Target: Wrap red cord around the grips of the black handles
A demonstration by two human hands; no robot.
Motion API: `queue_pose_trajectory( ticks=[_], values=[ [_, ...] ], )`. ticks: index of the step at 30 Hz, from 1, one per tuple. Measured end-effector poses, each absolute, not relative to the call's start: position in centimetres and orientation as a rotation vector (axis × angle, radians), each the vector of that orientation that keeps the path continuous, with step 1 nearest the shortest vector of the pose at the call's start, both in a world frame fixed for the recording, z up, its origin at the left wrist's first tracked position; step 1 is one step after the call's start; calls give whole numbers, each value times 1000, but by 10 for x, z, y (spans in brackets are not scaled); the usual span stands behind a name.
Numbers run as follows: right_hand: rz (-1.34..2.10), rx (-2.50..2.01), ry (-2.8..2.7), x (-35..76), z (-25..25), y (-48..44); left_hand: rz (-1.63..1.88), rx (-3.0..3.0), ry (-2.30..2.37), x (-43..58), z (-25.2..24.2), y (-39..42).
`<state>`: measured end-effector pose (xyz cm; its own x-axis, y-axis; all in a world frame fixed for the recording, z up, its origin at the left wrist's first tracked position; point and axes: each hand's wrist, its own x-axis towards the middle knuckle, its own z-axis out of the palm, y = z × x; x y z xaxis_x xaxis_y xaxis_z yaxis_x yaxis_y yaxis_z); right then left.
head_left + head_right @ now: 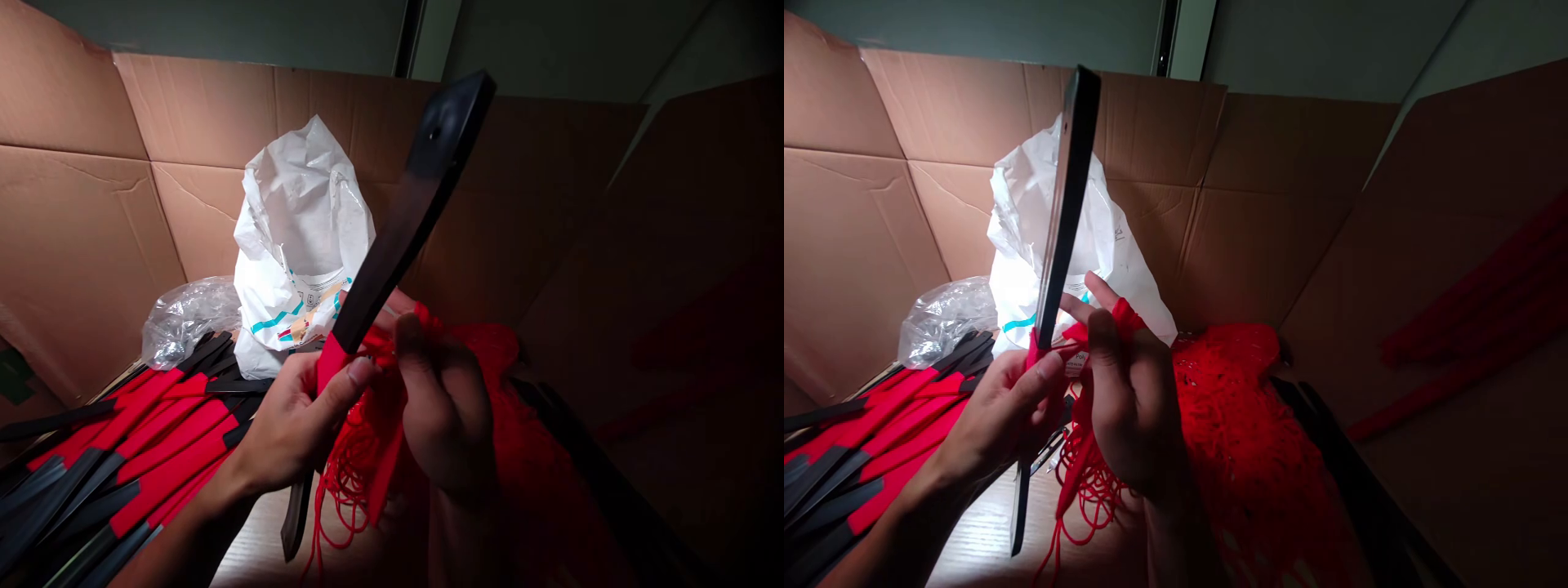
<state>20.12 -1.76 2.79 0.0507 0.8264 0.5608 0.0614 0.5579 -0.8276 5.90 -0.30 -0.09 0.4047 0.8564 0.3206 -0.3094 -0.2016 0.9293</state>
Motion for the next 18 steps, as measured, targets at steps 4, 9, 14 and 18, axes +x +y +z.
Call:
queue_pose_trajectory(
  ticks=[4, 9, 14, 18],
  values=[
    [381, -933, -1452, 194, 25, -18, 1435, 1601, 677, 59, 0, -3],
    [16, -1047, -1606, 182, 25, -17, 1463, 1792, 1114, 59, -1, -1],
    [23, -1110, -1684, 186, 26, -18, 1482, 1857, 1131, 62, -5, 1],
    [88, -1004, -1684, 197, 25, -16, 1440, 1867, 961, 62, -2, -2]
  ],
)
